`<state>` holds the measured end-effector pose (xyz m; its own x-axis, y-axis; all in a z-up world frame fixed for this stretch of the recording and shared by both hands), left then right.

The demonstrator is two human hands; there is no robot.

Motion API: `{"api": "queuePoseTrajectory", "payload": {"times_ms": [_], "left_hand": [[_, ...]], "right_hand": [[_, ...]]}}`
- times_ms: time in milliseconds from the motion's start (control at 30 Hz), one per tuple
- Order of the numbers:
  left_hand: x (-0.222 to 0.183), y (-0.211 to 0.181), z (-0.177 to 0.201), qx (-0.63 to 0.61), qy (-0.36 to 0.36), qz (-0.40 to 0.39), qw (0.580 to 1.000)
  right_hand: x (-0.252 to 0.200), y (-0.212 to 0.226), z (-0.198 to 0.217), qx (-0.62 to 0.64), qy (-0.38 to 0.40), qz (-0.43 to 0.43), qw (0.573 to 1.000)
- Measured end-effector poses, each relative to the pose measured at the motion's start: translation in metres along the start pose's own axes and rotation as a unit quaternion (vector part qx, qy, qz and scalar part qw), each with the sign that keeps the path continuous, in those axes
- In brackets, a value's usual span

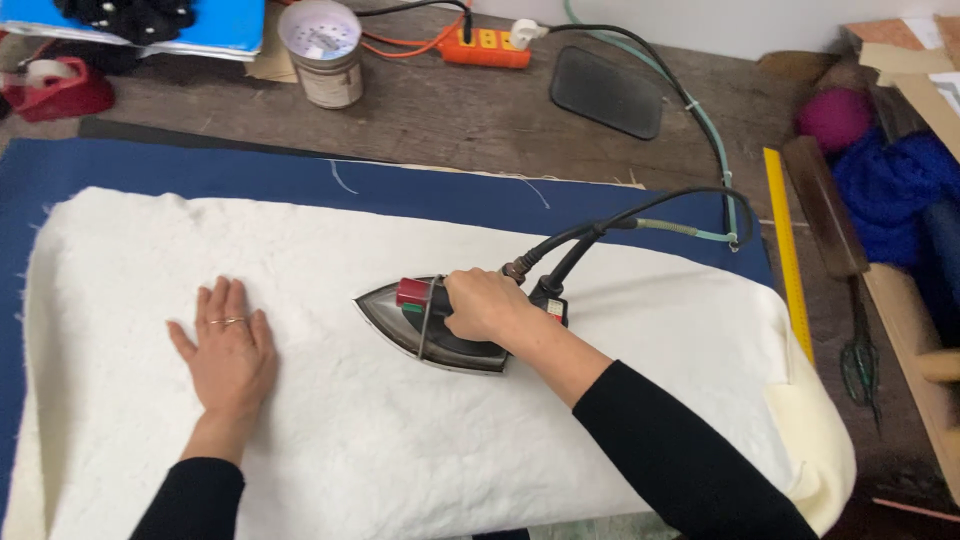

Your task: Ironing a piece of white fabric on a workbench to remove wrinkles

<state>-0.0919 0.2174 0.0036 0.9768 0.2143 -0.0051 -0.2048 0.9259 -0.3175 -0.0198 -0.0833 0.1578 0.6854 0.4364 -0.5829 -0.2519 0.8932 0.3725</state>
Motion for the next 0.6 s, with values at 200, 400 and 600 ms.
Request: {"api": "queuePoseTrajectory", "payload": {"times_ms": [200,400,600], "left_hand": [[0.002,-0.030,-0.005,-0.009,-0.045,-0.089,0.995],[-0.004,-0.057,-0.008,0.078,0.114,-0.021,0.990],[-0.007,-0.060,-0.005,0.064,0.092,-0.025,0.993]], "right_hand": [[-0.024,-0.035,-0.007,-0.064,0.050,-0.107,0.991],[-0.043,-0.019,0.009,0.016,0.019,-0.035,0.999],[-0.033,-0.008,0.010,0.018,-0.008,-0.031,0.999]]}}
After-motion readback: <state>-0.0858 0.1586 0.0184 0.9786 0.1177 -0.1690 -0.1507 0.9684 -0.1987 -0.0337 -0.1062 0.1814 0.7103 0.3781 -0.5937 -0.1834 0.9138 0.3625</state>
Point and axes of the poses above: each hand's wrist, its own x-axis towards the middle knuckle, its own z-axis out of the back of the hand, y = z × x, the point moved 1 cm from there along x, towards the middle knuckle, and after that the axes turned 8 degrees about y, right-handed, at the moved point
